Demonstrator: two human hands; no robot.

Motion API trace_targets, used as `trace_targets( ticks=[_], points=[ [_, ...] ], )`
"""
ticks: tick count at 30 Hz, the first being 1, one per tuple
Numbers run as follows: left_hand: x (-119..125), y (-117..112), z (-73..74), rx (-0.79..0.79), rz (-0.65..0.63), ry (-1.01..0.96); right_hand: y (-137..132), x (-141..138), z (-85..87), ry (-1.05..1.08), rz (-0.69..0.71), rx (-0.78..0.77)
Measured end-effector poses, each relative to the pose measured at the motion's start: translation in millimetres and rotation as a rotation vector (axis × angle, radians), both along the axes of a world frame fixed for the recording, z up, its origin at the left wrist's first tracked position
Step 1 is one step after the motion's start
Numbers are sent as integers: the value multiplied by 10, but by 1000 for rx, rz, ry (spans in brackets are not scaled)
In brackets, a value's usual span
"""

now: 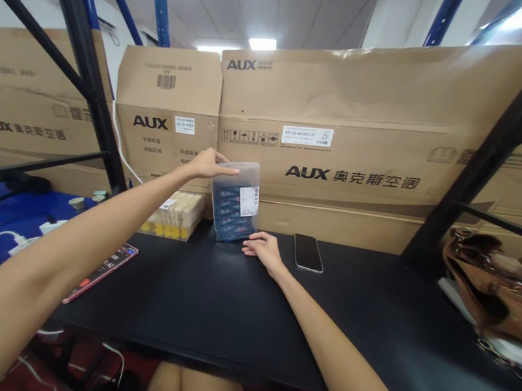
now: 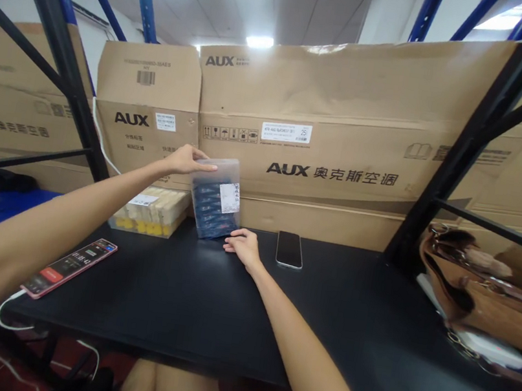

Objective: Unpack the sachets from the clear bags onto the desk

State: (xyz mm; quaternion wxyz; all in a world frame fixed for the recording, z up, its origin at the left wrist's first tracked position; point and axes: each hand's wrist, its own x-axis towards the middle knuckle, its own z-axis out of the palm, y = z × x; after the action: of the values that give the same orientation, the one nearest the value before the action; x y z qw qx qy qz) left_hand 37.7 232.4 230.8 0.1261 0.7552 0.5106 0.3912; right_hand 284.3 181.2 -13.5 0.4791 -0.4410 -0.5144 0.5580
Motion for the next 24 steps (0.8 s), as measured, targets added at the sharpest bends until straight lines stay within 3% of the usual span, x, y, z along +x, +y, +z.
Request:
trace_targets(
  ticks=[5,11,20,24],
  points=[
    [100,175,249,73,-17,-5,62,-22,-81,-64,9,15],
    [33,237,579,251,13,-57,116,-35,-153,-90,4,35],
    [10,45,1070,358,-25,-95,108,-41,-143,-111,-9,64],
    [31,-108,1209,423,-16,-124,104,-43,-141,-111,-6,71]
  ],
)
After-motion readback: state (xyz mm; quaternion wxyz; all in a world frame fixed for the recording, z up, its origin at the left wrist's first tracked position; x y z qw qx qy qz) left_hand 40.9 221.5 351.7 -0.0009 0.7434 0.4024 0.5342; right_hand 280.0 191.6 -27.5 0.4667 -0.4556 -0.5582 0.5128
